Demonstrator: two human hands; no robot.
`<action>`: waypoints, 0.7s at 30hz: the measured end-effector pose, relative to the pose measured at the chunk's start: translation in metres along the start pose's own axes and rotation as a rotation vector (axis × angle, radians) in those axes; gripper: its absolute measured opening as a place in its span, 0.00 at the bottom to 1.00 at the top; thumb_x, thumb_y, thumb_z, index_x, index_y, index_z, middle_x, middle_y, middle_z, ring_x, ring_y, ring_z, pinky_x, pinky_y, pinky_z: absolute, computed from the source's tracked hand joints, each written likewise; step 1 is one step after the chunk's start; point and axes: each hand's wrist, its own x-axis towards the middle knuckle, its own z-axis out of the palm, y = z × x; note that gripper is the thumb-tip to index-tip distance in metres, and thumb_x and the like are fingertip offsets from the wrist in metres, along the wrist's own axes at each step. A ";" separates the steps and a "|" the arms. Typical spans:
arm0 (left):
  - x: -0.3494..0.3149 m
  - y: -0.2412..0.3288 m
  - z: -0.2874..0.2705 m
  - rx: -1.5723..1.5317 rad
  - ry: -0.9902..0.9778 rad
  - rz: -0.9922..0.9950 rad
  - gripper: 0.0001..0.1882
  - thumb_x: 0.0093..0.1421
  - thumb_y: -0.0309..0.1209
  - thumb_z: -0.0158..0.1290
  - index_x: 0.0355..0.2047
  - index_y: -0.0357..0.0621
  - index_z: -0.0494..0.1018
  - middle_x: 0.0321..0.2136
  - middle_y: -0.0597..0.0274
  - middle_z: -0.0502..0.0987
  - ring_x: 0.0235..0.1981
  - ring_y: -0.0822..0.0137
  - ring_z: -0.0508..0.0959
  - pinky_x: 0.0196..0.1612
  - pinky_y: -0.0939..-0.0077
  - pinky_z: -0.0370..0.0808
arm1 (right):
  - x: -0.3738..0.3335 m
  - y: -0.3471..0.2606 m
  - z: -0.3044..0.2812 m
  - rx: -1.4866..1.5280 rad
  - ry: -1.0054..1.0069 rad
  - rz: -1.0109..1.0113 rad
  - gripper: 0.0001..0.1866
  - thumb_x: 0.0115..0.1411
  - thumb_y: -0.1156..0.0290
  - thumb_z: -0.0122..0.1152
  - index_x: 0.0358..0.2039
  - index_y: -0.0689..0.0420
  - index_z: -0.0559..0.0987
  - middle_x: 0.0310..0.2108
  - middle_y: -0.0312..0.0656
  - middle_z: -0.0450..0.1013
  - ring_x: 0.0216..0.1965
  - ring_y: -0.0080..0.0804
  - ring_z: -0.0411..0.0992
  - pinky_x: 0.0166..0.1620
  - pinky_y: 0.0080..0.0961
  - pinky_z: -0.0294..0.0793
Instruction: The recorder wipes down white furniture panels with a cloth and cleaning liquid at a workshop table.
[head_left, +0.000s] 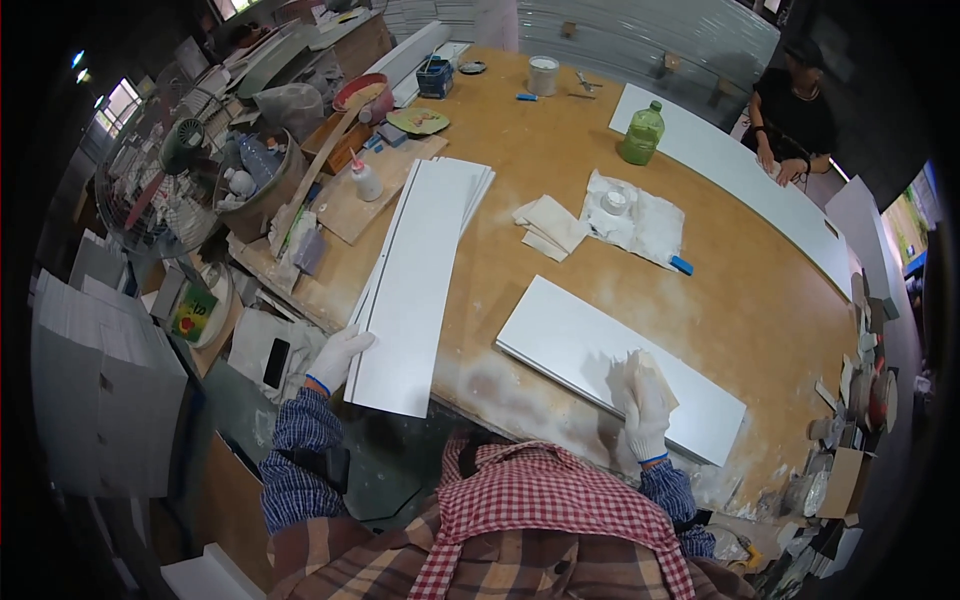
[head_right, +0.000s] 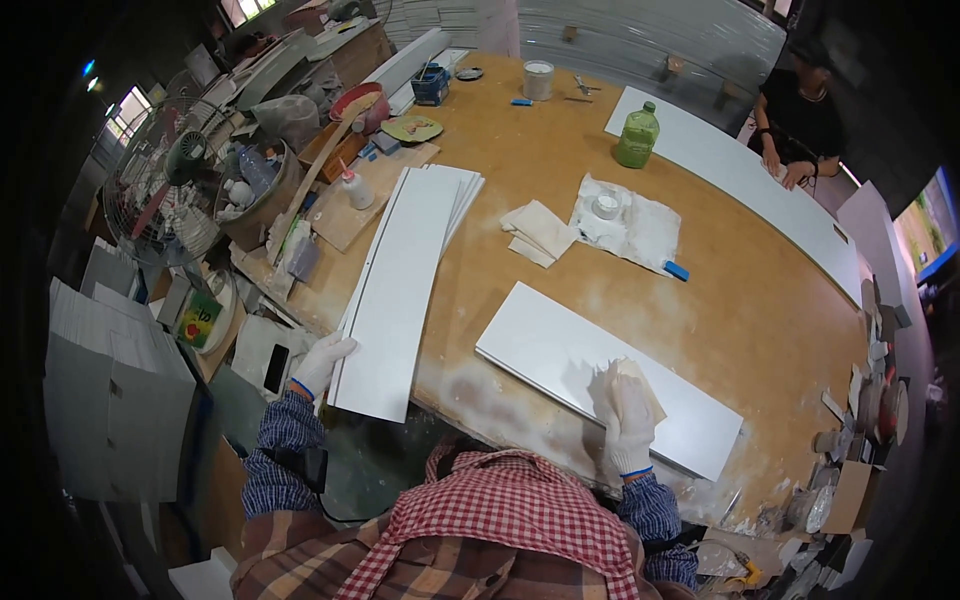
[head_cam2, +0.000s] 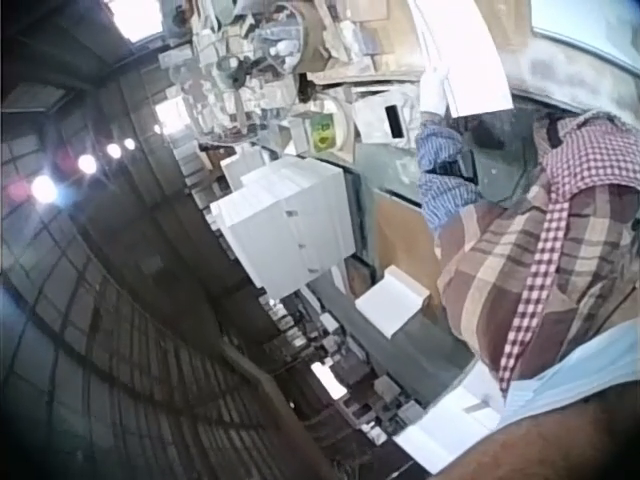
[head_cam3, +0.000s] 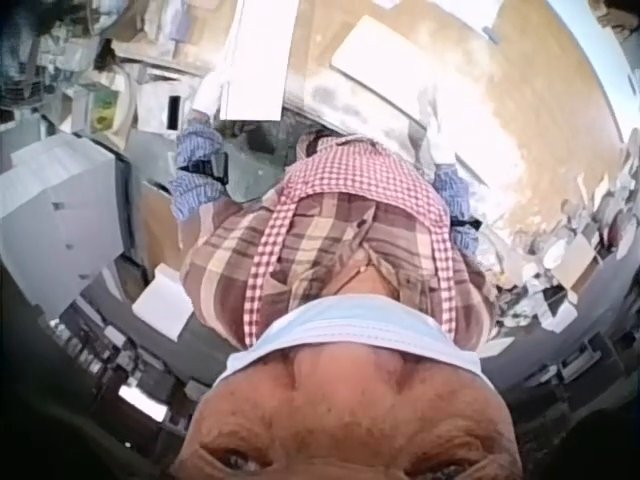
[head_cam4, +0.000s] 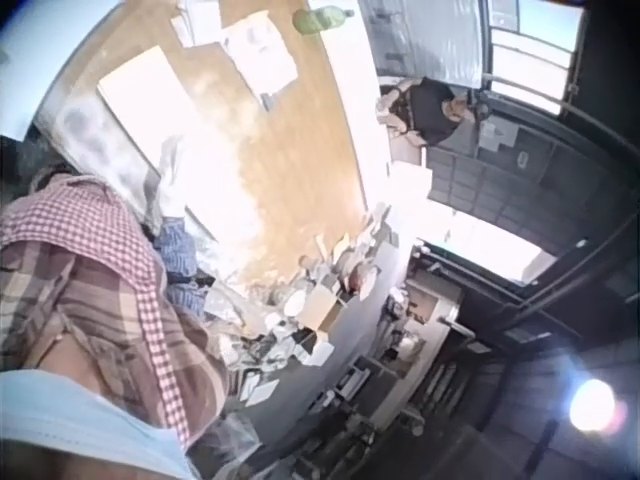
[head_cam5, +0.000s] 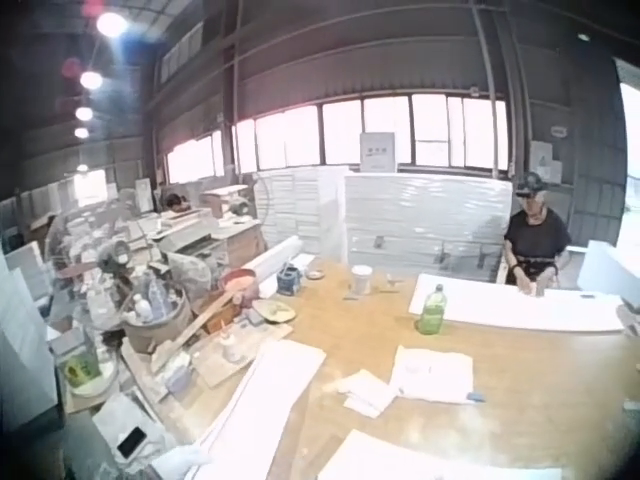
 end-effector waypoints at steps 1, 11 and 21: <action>0.009 0.000 -0.008 -0.005 -0.010 0.031 0.19 0.71 0.33 0.54 0.57 0.34 0.75 0.45 0.62 0.83 0.44 0.72 0.82 0.50 0.75 0.79 | 0.000 -0.001 0.001 -0.005 0.006 0.008 0.32 0.58 0.75 0.58 0.66 0.61 0.74 0.66 0.56 0.71 0.68 0.57 0.66 0.71 0.46 0.63; 0.049 0.016 -0.043 0.636 0.109 0.046 0.21 0.69 0.39 0.56 0.55 0.35 0.79 0.42 0.60 0.84 0.41 0.69 0.80 0.48 0.72 0.77 | 0.018 -0.026 -0.005 -0.099 -0.045 -0.032 0.31 0.58 0.65 0.71 0.62 0.56 0.77 0.64 0.50 0.73 0.67 0.55 0.67 0.72 0.47 0.62; 0.053 -0.002 -0.048 0.867 0.414 0.139 0.27 0.65 0.48 0.57 0.52 0.35 0.80 0.40 0.46 0.85 0.42 0.56 0.83 0.49 0.64 0.77 | 0.013 -0.020 -0.002 -0.104 -0.068 -0.072 0.27 0.61 0.70 0.66 0.62 0.55 0.78 0.65 0.49 0.73 0.69 0.53 0.65 0.75 0.46 0.58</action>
